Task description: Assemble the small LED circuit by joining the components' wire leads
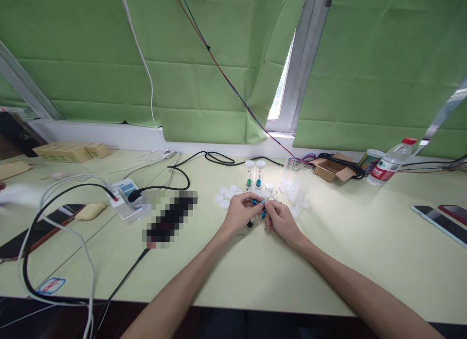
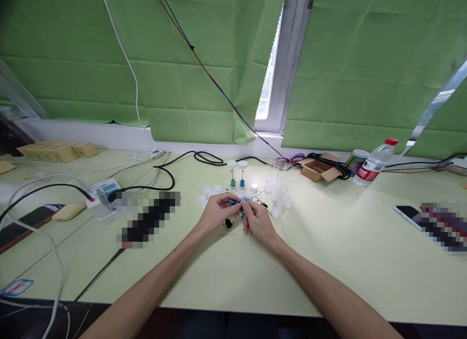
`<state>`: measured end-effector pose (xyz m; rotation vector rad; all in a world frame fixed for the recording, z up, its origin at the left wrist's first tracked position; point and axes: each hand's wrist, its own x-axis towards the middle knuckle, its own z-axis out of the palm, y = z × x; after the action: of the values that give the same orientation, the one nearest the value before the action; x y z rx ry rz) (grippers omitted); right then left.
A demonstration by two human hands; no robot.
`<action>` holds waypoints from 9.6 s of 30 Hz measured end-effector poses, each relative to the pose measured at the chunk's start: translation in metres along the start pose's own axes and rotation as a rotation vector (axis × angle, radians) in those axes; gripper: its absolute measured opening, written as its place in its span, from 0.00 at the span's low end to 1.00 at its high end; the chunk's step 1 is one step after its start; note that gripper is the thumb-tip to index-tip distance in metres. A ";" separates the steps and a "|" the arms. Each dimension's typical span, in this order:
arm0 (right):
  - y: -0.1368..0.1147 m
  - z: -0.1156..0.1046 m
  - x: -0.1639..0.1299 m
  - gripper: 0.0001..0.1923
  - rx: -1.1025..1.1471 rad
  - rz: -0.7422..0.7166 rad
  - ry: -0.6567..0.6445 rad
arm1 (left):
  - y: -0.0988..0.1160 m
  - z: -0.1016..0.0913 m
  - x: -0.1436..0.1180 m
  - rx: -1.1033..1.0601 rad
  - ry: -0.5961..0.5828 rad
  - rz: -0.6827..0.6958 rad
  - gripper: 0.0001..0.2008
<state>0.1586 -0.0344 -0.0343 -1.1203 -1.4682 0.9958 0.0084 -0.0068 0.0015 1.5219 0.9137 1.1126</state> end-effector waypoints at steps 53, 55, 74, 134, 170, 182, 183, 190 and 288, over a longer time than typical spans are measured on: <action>-0.001 0.001 0.000 0.24 -0.007 -0.009 -0.010 | -0.004 -0.001 0.002 0.032 0.009 -0.001 0.09; -0.001 0.000 0.000 0.24 -0.012 -0.008 -0.014 | -0.004 -0.001 0.002 0.034 0.008 0.004 0.09; 0.003 0.000 0.000 0.22 -0.007 -0.025 -0.053 | -0.008 -0.002 0.003 0.077 0.037 -0.002 0.08; -0.001 0.001 -0.001 0.23 0.026 -0.011 -0.005 | -0.001 0.000 -0.001 0.004 -0.032 -0.006 0.10; 0.000 0.000 0.000 0.24 0.019 -0.007 0.012 | -0.011 -0.001 0.002 0.014 -0.031 0.014 0.10; -0.007 0.000 -0.003 0.18 0.098 0.012 -0.025 | -0.008 0.000 0.002 -0.051 0.061 -0.033 0.12; -0.007 0.000 -0.003 0.18 0.101 0.011 -0.028 | -0.008 -0.001 0.002 -0.057 0.062 -0.039 0.11; -0.002 0.000 -0.002 0.18 0.093 -0.001 -0.026 | -0.010 -0.002 0.002 -0.036 0.009 -0.056 0.11; -0.004 0.001 -0.002 0.20 -0.010 -0.031 -0.004 | -0.006 0.000 0.003 -0.118 -0.002 -0.045 0.14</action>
<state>0.1573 -0.0374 -0.0309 -1.1003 -1.4905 0.9709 0.0094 -0.0028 -0.0039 1.3996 0.8614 1.1132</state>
